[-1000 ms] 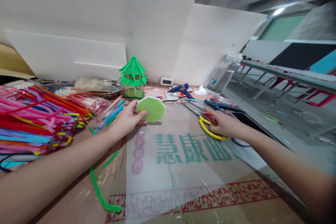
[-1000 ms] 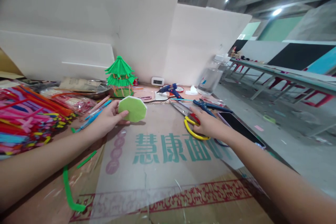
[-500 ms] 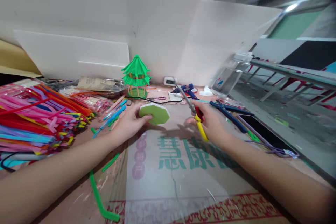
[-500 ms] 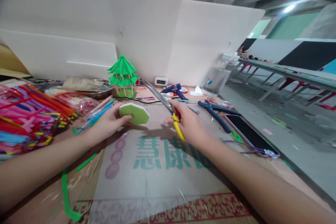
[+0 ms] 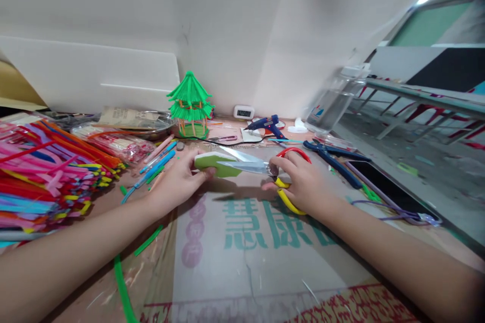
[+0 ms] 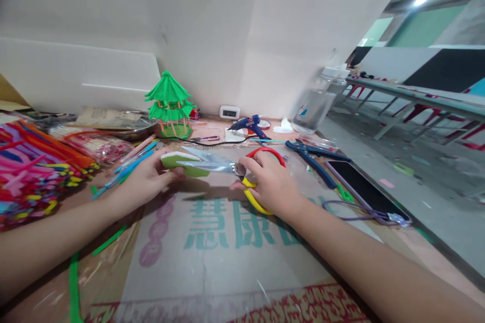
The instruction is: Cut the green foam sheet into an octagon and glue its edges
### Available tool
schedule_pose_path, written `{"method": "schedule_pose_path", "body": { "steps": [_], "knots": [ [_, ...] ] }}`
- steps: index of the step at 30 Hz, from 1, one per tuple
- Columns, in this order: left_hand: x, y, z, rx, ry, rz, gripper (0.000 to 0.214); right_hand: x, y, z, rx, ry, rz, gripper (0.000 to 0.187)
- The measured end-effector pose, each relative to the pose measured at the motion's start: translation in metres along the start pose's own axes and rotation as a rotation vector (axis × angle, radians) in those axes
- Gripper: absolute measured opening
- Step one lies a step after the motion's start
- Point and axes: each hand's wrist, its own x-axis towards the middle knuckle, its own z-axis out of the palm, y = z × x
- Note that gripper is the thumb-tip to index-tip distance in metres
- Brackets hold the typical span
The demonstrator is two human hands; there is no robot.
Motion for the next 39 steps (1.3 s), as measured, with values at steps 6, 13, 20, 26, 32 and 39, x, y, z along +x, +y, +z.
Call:
{"method": "schedule_pose_path", "body": {
  "steps": [6, 13, 20, 26, 32, 39],
  "knots": [
    [-0.0011, -0.0024, -0.0013, 0.177, -0.107, 0.139, 0.018, -0.0017, -0.0018, 0.0, -0.02, 0.01, -0.019, 0.034],
    [-0.0003, -0.0045, -0.0016, 0.213, -0.133, 0.152, 0.02, -0.0026, -0.0011, 0.0022, -0.024, 0.062, -0.046, 0.037],
    [-0.0021, -0.0012, -0.0011, 0.209, -0.143, 0.145, 0.018, -0.0035, -0.0011, 0.0031, -0.068, 0.081, -0.069, 0.039],
    [-0.003, 0.0015, 0.0005, 0.205, -0.141, 0.143, 0.018, -0.003, -0.0003, 0.0039, -0.081, 0.077, -0.075, 0.04],
    [-0.0042, -0.001, -0.0002, 0.2, -0.126, 0.138, 0.023, -0.0041, -0.0014, 0.0045, -0.075, 0.102, -0.102, 0.035],
    [-0.0046, -0.0035, -0.0012, 0.189, -0.143, 0.136, 0.022, -0.0028, -0.0025, 0.0026, -0.108, 0.139, -0.138, 0.034]
  ]
}}
